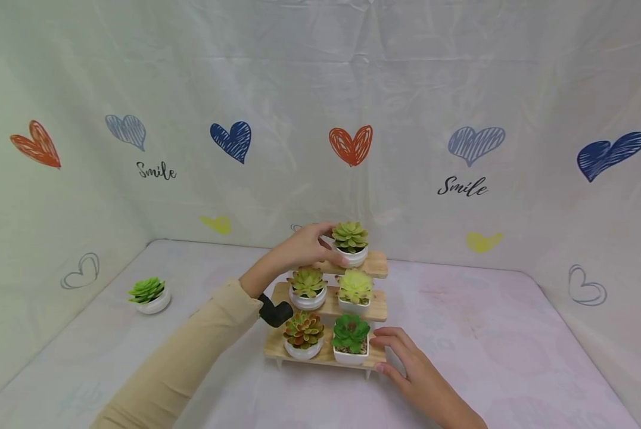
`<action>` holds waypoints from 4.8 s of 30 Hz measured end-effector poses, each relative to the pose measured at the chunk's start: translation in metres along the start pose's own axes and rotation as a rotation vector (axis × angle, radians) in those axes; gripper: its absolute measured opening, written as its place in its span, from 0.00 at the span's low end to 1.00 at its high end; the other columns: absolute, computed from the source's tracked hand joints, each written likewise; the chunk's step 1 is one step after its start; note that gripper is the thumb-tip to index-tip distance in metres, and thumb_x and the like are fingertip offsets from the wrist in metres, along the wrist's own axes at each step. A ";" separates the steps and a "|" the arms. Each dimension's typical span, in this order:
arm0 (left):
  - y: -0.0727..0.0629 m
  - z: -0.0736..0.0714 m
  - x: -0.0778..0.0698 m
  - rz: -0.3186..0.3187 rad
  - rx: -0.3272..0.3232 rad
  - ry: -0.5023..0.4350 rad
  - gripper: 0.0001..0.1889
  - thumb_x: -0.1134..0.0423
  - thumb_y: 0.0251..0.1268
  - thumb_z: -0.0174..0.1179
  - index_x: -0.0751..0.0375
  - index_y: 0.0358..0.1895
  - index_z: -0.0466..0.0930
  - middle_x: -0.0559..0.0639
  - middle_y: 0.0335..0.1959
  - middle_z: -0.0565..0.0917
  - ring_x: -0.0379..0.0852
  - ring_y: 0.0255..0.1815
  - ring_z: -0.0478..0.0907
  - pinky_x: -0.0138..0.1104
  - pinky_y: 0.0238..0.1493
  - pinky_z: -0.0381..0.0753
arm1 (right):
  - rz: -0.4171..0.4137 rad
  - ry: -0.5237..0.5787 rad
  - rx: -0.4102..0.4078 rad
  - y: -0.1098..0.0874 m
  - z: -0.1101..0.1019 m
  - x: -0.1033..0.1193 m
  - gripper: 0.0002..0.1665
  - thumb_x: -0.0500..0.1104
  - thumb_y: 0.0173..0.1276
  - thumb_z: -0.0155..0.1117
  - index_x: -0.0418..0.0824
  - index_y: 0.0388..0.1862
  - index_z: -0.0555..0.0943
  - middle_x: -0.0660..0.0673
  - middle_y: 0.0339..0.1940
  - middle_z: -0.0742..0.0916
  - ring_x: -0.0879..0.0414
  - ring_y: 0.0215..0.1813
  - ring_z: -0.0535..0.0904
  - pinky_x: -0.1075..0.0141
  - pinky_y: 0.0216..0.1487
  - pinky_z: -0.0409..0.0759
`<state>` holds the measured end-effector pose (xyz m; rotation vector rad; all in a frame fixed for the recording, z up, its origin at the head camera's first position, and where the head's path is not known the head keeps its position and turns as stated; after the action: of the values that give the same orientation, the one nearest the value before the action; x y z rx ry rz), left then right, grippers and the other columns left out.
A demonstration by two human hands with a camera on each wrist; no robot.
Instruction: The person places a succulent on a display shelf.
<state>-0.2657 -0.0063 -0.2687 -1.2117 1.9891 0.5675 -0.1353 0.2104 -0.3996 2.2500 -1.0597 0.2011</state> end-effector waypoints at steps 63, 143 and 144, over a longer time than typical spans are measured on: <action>0.007 0.016 -0.015 -0.052 0.088 0.142 0.46 0.41 0.55 0.61 0.45 0.74 0.46 0.53 0.61 0.71 0.51 0.60 0.71 0.43 0.54 0.75 | -0.001 0.015 -0.010 0.000 0.005 -0.002 0.23 0.39 0.59 0.66 0.53 0.53 0.74 0.56 0.56 0.75 0.69 0.59 0.70 0.83 0.54 0.68; -0.199 -0.123 0.217 0.008 -0.706 0.090 0.31 0.62 0.62 0.61 0.67 0.66 0.61 0.66 0.64 0.67 0.10 0.54 0.55 0.05 0.53 0.53 | 0.004 -0.020 -0.020 0.000 0.006 -0.003 0.22 0.40 0.58 0.67 0.53 0.51 0.75 0.57 0.55 0.75 0.67 0.58 0.71 0.76 0.51 0.74; -0.200 -0.124 0.222 -0.001 -0.709 0.087 0.31 0.62 0.62 0.61 0.68 0.66 0.61 0.65 0.65 0.67 0.10 0.55 0.55 0.05 0.53 0.52 | 0.006 -0.018 -0.019 0.000 0.006 -0.003 0.22 0.40 0.58 0.67 0.53 0.50 0.75 0.57 0.55 0.75 0.67 0.58 0.71 0.76 0.51 0.74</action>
<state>-0.1966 -0.3088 -0.3597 -1.6636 1.9102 1.3101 -0.1386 0.2088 -0.4053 2.2361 -1.0743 0.1727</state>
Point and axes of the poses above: each hand's wrist, its own y-axis towards the middle knuckle, its own z-axis out of the palm, x = y × z, the point moved 2 cm from there along y, towards the middle knuckle
